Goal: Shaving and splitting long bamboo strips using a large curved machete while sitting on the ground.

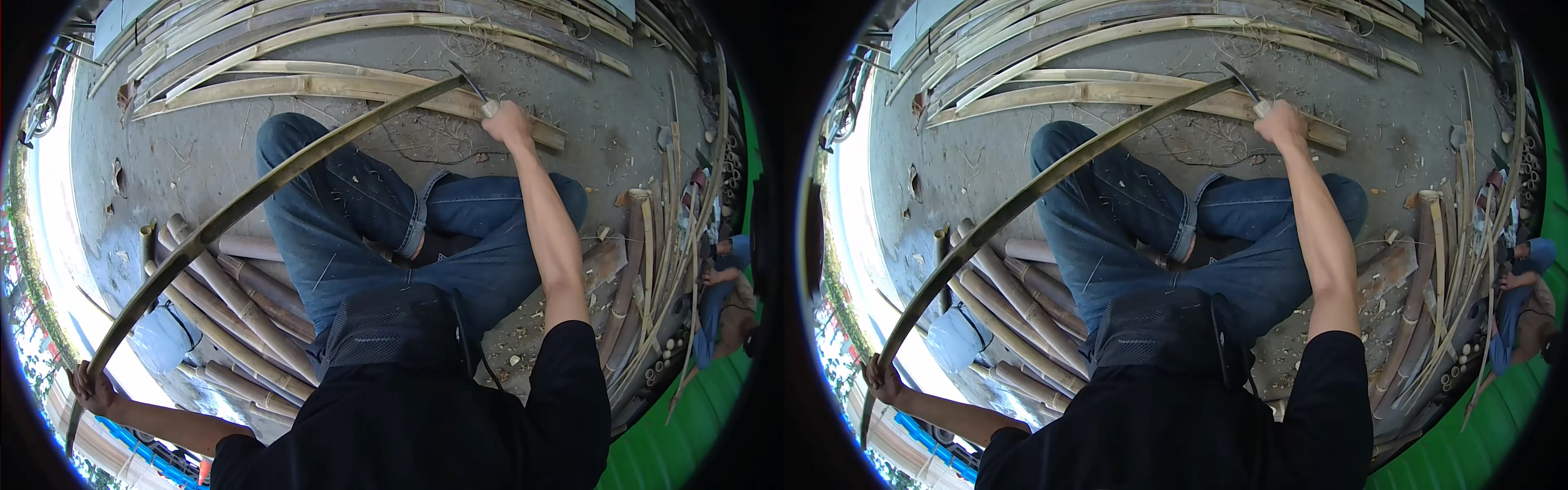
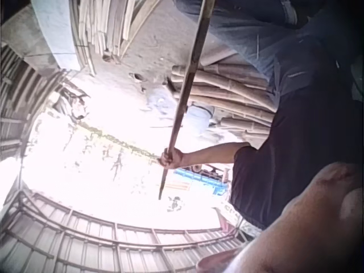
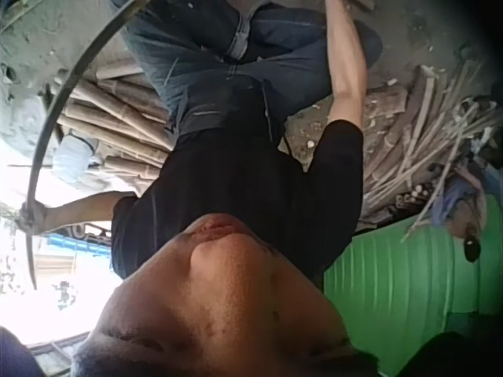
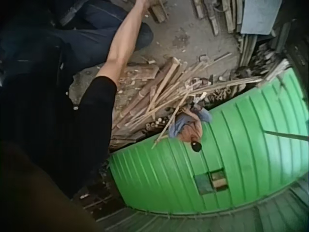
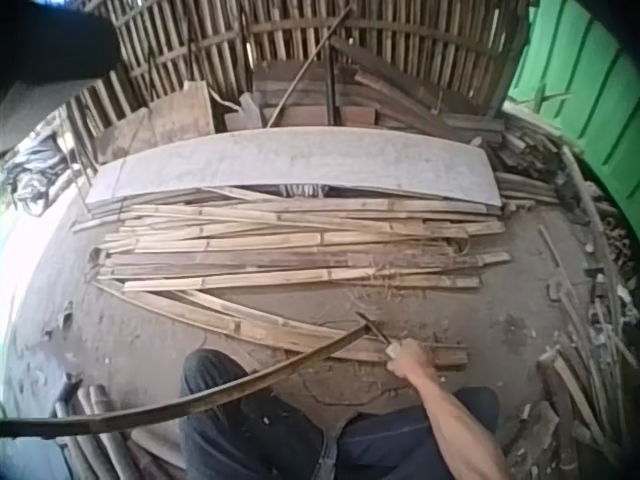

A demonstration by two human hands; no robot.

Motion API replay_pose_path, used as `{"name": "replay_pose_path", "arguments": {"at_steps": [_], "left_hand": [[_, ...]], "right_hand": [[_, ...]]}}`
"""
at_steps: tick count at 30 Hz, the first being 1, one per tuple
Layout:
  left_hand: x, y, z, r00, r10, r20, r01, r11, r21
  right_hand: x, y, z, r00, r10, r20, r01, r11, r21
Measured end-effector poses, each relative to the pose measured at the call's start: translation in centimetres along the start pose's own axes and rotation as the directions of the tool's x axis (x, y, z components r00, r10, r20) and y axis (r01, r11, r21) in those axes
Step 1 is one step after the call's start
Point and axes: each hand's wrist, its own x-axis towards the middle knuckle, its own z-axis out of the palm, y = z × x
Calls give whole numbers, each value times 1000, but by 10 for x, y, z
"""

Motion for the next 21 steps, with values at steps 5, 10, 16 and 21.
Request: {"name": "replay_pose_path", "arguments": {"at_steps": [5, 10, 16, 21], "left_hand": [[-9, -8, 13, 937, 210, -278, -170, 972, 164], [-2, 21, -8, 999, -34, 24, 35, 999, -38], [6, -6, -12, 996, -77, 39, 78, 996, -34], [-25, -39, 26, 989, -75, 130, 97, 980, -176]], "right_hand": [[-34, -39, 8, 990, -129, 57, 127, 991, 41], [-6, -14, -18, 1000, 12, 2, -12, 996, -90], [-33, 2, 10, 999, -26, -45, 27, 1000, 2], [-65, 39, -16, 987, 160, -26, -137, 910, 392]]}}
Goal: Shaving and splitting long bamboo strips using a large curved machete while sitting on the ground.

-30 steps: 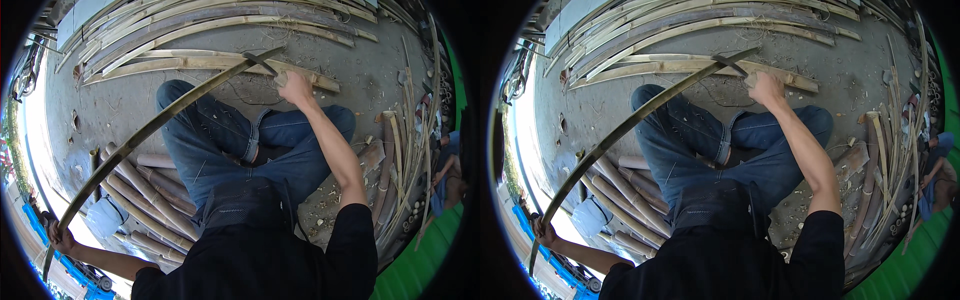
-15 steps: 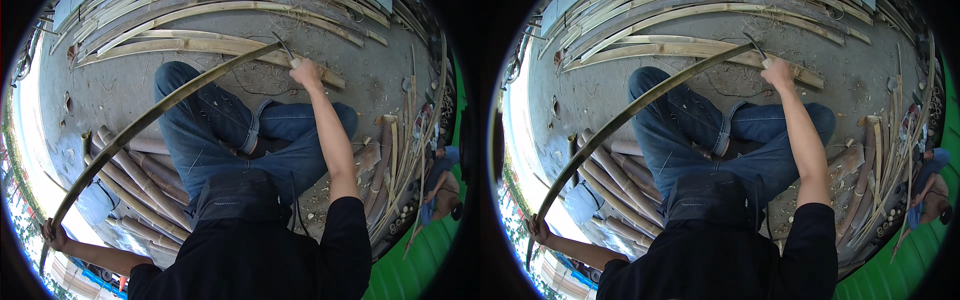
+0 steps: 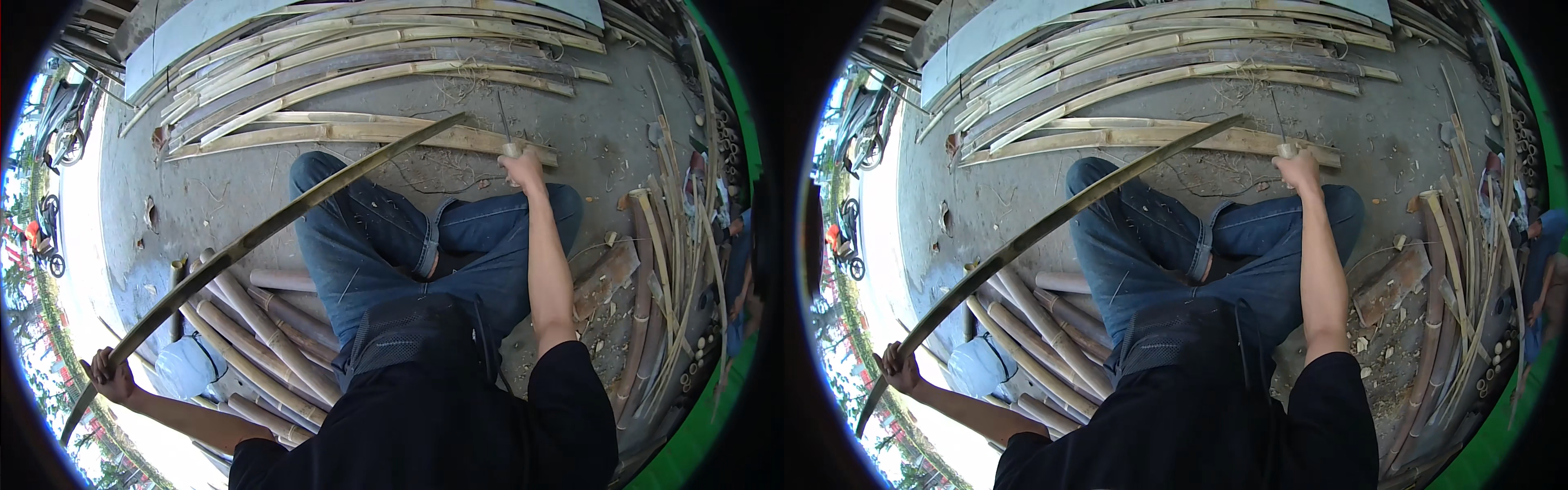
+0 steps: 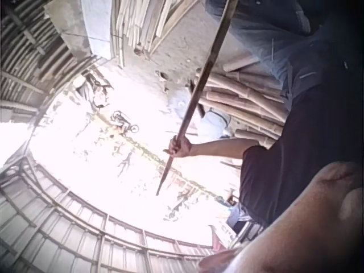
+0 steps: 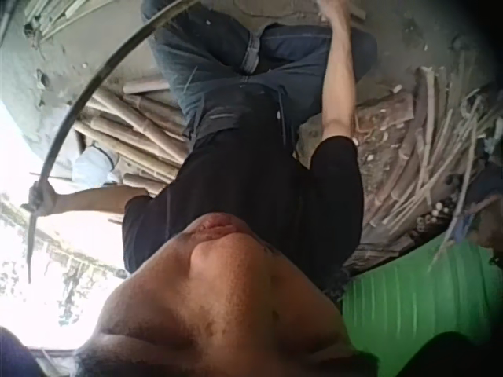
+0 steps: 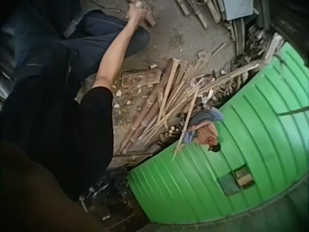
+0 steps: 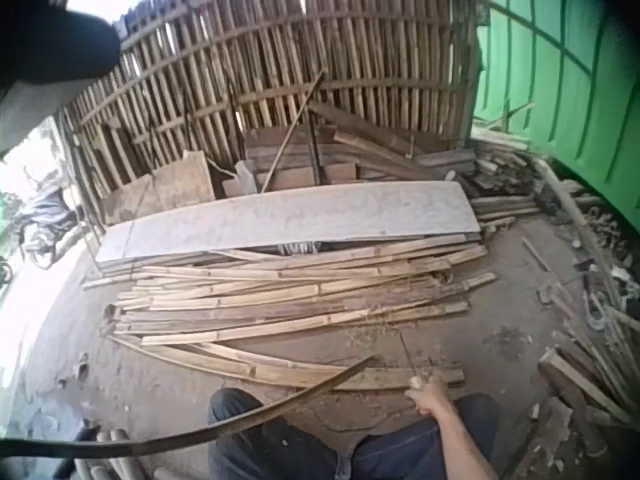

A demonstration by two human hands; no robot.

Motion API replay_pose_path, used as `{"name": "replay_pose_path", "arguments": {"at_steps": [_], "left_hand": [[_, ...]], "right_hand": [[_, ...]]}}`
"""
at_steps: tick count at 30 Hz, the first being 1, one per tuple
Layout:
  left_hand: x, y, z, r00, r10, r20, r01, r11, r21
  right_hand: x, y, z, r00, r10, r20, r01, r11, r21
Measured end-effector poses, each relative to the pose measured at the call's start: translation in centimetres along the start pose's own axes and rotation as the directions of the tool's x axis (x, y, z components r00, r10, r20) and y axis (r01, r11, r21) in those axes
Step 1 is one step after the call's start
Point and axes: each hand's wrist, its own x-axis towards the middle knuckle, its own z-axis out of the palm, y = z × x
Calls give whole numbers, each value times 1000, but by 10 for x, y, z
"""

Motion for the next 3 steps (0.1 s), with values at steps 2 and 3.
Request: {"name": "replay_pose_path", "arguments": {"at_steps": [2, 3], "left_hand": [[-2, -6, 17, 996, 78, 34, -77, 997, -16], [-3, -14, 32, 988, 151, -38, -151, 989, -3]], "right_hand": [[-34, 7, -10, 985, -143, -95, 167, 924, 344], [-40, 2, -23, 979, -162, -126, 197, 917, 346]]}}
